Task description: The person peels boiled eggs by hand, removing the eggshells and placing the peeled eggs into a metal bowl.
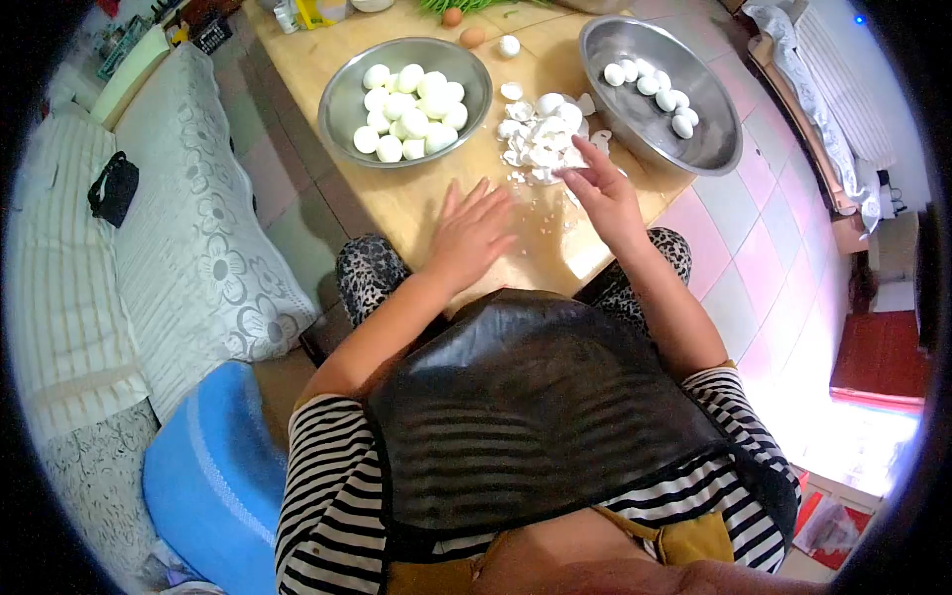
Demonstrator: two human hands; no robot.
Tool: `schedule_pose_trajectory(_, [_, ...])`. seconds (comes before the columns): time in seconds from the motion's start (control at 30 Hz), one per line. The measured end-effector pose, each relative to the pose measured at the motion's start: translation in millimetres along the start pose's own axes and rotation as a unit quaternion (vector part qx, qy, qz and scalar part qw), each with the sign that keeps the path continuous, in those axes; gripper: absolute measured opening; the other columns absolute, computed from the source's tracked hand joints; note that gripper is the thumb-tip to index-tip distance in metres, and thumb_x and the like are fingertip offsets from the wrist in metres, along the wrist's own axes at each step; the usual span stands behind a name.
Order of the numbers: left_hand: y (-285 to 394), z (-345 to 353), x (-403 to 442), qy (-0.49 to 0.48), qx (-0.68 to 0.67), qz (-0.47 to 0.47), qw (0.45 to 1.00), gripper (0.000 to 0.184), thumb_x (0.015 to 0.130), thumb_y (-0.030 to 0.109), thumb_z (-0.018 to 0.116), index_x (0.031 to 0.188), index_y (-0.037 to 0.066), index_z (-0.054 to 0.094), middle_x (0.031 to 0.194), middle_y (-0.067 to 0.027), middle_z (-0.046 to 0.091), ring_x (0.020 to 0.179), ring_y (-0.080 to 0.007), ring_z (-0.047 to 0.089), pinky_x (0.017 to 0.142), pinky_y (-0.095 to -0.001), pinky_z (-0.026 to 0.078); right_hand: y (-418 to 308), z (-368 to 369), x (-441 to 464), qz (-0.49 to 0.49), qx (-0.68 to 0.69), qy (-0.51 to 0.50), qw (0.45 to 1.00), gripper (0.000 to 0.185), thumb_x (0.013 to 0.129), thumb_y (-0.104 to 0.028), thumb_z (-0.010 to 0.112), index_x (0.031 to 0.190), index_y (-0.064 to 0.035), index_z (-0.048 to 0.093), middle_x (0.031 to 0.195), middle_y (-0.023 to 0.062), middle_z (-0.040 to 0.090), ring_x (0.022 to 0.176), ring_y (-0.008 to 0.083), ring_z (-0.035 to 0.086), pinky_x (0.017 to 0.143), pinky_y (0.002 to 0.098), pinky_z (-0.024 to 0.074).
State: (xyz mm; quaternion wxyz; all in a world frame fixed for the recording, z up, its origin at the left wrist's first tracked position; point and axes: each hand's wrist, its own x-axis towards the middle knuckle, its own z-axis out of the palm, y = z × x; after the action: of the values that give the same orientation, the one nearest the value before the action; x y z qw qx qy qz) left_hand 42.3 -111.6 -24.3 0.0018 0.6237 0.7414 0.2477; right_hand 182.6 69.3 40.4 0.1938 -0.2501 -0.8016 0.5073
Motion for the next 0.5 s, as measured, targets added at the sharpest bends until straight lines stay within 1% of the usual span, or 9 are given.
schedule_pose_trajectory(0.03, [-8,-6,-11,-0.002,0.003,0.004,1.0,0.055,0.089,0.035,0.059,0.134,0.007,0.05,0.144,-0.0157,0.043,0.135,-0.0318,0.037,0.116,-0.0487,0.018,8,-5,-2,-0.031,-0.092,-0.001,0.995,0.054,0.09,-0.017,0.06,0.14,-0.0079,0.041,0.12,0.0164,0.063,0.118,0.032,0.055,0.109,0.0424,0.0295])
schedule_pose_trajectory(0.1, [-22,-20,-31,-0.022,-0.114,-0.06,0.991,0.032,0.089,0.022,0.059,0.118,0.008,0.063,0.137,-0.013,0.05,0.126,-0.0299,0.048,0.109,-0.0437,0.033,22,-11,-7,-0.103,-0.265,0.01,0.959,0.053,0.086,-0.012,0.063,0.136,-0.0098,0.046,0.118,0.0179,0.063,0.118,0.035,0.054,0.108,0.0434,0.0321])
schedule_pose_trajectory(0.13, [-26,-26,-41,-0.024,-0.112,-0.057,0.992,0.032,0.089,0.022,0.059,0.118,0.008,0.063,0.137,-0.013,0.05,0.126,-0.0299,0.048,0.109,-0.0437,0.033,27,-10,-9,-0.143,-0.344,0.015,0.928,0.052,0.084,-0.011,0.064,0.134,-0.0115,0.049,0.115,0.0189,0.063,0.12,0.0362,0.053,0.108,0.0454,0.033])
schedule_pose_trajectory(0.2, [-32,-38,-59,0.025,-0.189,-0.175,0.966,0.021,0.088,0.007,0.058,0.107,0.003,0.066,0.136,-0.0156,0.049,0.119,-0.0306,0.054,0.102,-0.0384,0.042,32,-4,-15,-0.139,-0.317,0.045,0.937,0.049,0.082,-0.011,0.064,0.13,-0.0135,0.053,0.113,0.0178,0.064,0.12,0.0345,0.053,0.109,0.0501,0.031])
schedule_pose_trajectory(0.23, [-33,-40,-66,0.024,-0.187,-0.173,0.967,0.021,0.088,0.007,0.058,0.107,0.003,0.066,0.136,-0.0156,0.049,0.119,-0.0306,0.054,0.102,-0.0384,0.042,34,-3,-17,-0.137,-0.299,0.066,0.942,0.045,0.082,-0.011,0.064,0.127,-0.0135,0.056,0.112,0.0171,0.065,0.12,0.033,0.053,0.108,0.0514,0.031])
schedule_pose_trajectory(0.3, [-37,-40,-74,0.141,-0.136,-0.127,0.972,0.027,0.082,-0.006,0.055,0.106,0.001,0.065,0.133,-0.0182,0.05,0.113,-0.0328,0.057,0.103,-0.0396,0.042,38,0,-21,-0.135,-0.259,0.108,0.95,0.038,0.081,-0.011,0.065,0.119,-0.0134,0.062,0.11,0.0158,0.066,0.121,0.0302,0.053,0.108,0.0541,0.0311])
schedule_pose_trajectory(0.33, [-40,-36,-75,0.189,-0.105,-0.085,0.973,0.028,0.08,-0.008,0.055,0.105,0.0,0.066,0.134,-0.0196,0.05,0.115,-0.0334,0.055,0.103,-0.0407,0.041,39,-5,-22,-0.129,-0.301,0.087,0.941,0.037,0.081,-0.01,0.065,0.118,-0.0127,0.063,0.112,0.0162,0.065,0.121,0.0311,0.053,0.107,0.05,0.0337])
schedule_pose_trajectory(0.37, [-40,-38,-75,0.188,-0.104,-0.084,0.973,0.028,0.08,-0.008,0.055,0.105,0.0,0.066,0.134,-0.0196,0.05,0.115,-0.0334,0.055,0.103,-0.0407,0.041,40,-9,-24,-0.123,-0.343,0.064,0.929,0.036,0.081,-0.009,0.065,0.116,-0.0121,0.064,0.113,0.0167,0.064,0.121,0.032,0.053,0.106,0.0459,0.0364])
schedule_pose_trajectory(0.5, [-46,-57,-68,0.194,-0.061,-0.104,0.974,0.023,0.082,0.001,0.061,0.104,0.002,0.067,0.125,-0.0164,0.056,0.112,-0.0328,0.056,0.098,-0.0415,0.043,45,-20,-20,-0.152,-0.342,0.059,0.925,0.031,0.081,-0.008,0.064,0.112,-0.0104,0.065,0.11,0.0173,0.064,0.116,0.0332,0.055,0.104,0.0435,0.0379])
